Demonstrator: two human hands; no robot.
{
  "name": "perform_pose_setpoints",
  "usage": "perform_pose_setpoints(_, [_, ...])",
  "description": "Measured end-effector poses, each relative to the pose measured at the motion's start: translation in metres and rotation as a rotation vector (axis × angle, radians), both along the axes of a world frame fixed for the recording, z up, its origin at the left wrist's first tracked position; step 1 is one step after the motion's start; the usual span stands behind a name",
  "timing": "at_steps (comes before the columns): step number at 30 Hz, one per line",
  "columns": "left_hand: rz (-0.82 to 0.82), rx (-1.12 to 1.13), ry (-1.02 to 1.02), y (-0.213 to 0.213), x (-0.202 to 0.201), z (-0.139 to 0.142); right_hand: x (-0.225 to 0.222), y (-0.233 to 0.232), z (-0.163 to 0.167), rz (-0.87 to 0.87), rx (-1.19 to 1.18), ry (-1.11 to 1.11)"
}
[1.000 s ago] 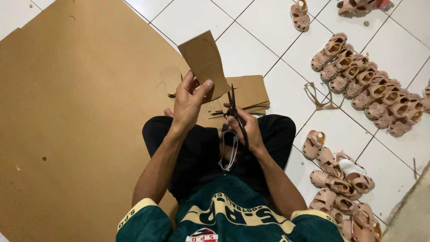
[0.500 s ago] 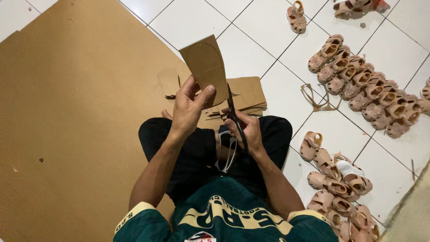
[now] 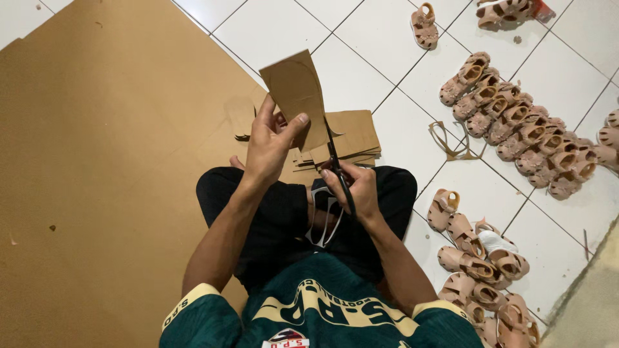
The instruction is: The person sits on the workshop floor and cuts shoe insole shapes from cardboard sheets using scissors, tracing around drawn outlines and trimming the edges. They set finished cut pieces aside and pick up new cardboard pieces to cut more insoles one at a time.
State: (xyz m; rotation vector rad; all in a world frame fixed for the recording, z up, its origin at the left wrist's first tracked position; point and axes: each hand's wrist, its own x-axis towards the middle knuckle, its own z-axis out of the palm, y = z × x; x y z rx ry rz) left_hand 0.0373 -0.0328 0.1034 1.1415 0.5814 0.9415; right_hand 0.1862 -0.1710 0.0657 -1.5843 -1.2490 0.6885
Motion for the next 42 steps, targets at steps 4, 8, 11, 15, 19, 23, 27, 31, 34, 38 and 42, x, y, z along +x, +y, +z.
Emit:
perform_pose_setpoints(4, [0.025,0.059,0.062,-0.015,0.003,0.001,0.001,0.002,0.003,0.0,-0.054,0.133])
perform_pose_setpoints(8, [0.009,0.101,0.019,-0.024,0.004,0.002,0.003,0.004,0.003,0.019,-0.034,0.138])
perform_pose_setpoints(11, [0.009,0.043,0.035,-0.025,0.004,0.004,0.002,0.002,0.001,0.006,-0.006,0.119])
perform_pose_setpoints(15, [-0.004,0.039,0.0,-0.023,0.003,0.004,0.001,0.004,-0.001,0.001,0.023,0.089])
perform_pose_setpoints(19, [0.0,0.024,0.021,-0.026,0.003,-0.001,0.001,0.001,-0.002,-0.003,0.072,0.041])
perform_pose_setpoints(23, [-0.029,0.079,-0.051,-0.019,0.007,-0.003,0.001,0.0,-0.001,-0.033,0.073,0.005])
perform_pose_setpoints(27, [-0.008,0.061,-0.02,-0.004,0.007,0.002,0.002,0.001,-0.001,-0.026,0.043,0.015])
perform_pose_setpoints(31, [0.033,0.116,0.052,-0.01,0.01,0.005,0.006,0.004,-0.006,-0.027,0.029,0.031])
perform_pose_setpoints(34, [0.031,0.153,0.059,-0.019,0.01,0.004,0.009,0.005,-0.014,0.0,0.044,0.116])
perform_pose_setpoints(38, [0.009,0.137,0.024,-0.02,0.01,0.005,0.013,0.005,-0.022,0.017,0.116,0.079])
perform_pose_setpoints(42, [0.011,0.123,0.02,-0.021,0.01,0.006,0.015,0.003,-0.023,0.017,0.184,-0.01])
